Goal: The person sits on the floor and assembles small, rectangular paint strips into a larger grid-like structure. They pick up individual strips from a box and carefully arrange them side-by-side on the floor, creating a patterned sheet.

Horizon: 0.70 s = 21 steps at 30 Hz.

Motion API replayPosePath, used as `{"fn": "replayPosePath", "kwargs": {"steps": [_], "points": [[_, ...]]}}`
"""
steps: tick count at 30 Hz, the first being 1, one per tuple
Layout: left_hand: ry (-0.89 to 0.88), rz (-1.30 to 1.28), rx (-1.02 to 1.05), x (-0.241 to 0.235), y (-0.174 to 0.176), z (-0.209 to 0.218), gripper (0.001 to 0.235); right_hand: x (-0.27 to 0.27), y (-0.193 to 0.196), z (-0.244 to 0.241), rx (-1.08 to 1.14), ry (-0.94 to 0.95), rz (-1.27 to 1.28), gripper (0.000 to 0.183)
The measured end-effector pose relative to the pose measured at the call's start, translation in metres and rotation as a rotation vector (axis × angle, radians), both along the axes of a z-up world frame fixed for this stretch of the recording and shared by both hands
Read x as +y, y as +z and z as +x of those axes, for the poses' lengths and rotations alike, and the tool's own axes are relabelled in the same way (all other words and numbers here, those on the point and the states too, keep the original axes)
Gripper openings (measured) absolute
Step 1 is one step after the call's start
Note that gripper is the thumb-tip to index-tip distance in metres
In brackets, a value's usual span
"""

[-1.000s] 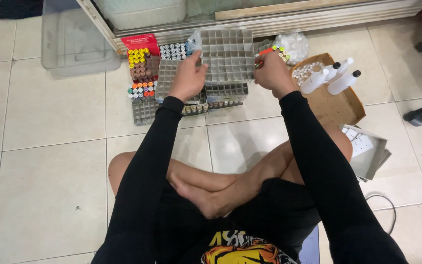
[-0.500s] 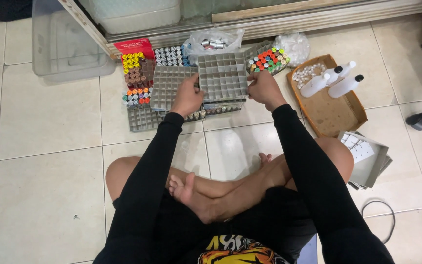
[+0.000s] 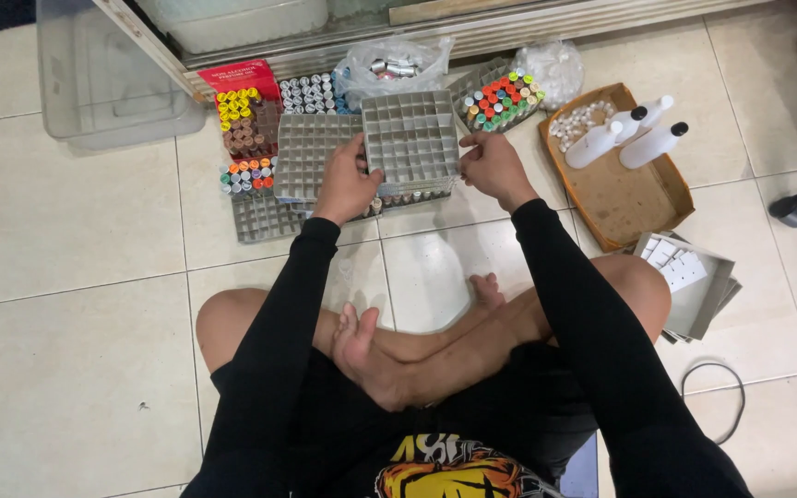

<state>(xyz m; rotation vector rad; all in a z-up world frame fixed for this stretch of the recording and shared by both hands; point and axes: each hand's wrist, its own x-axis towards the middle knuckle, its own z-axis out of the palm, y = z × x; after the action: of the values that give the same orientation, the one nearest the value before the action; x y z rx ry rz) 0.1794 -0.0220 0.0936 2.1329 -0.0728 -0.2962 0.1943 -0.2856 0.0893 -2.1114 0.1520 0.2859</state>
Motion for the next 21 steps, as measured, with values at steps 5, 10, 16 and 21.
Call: {"fn": "replayPosePath", "kwargs": {"steps": [5, 10, 16, 21], "points": [[0.122, 0.056, -0.249, -0.023, 0.009, -0.019, 0.057, -0.015, 0.023, -0.020, -0.068, -0.065, 0.063, 0.038], [0.079, -0.086, -0.520, -0.065, -0.003, -0.047, 0.042, -0.101, 0.040, -0.077, -0.240, -0.200, 0.142, 0.026], [-0.135, -0.258, -0.475, -0.110, -0.019, -0.077, 0.036, -0.283, -0.005, -0.149, -0.302, -0.532, -0.518, 0.024], [-0.139, -0.264, -0.190, -0.132, -0.051, -0.096, 0.045, -0.332, -0.033, -0.210, 0.432, -0.649, -0.723, 0.021]]}}
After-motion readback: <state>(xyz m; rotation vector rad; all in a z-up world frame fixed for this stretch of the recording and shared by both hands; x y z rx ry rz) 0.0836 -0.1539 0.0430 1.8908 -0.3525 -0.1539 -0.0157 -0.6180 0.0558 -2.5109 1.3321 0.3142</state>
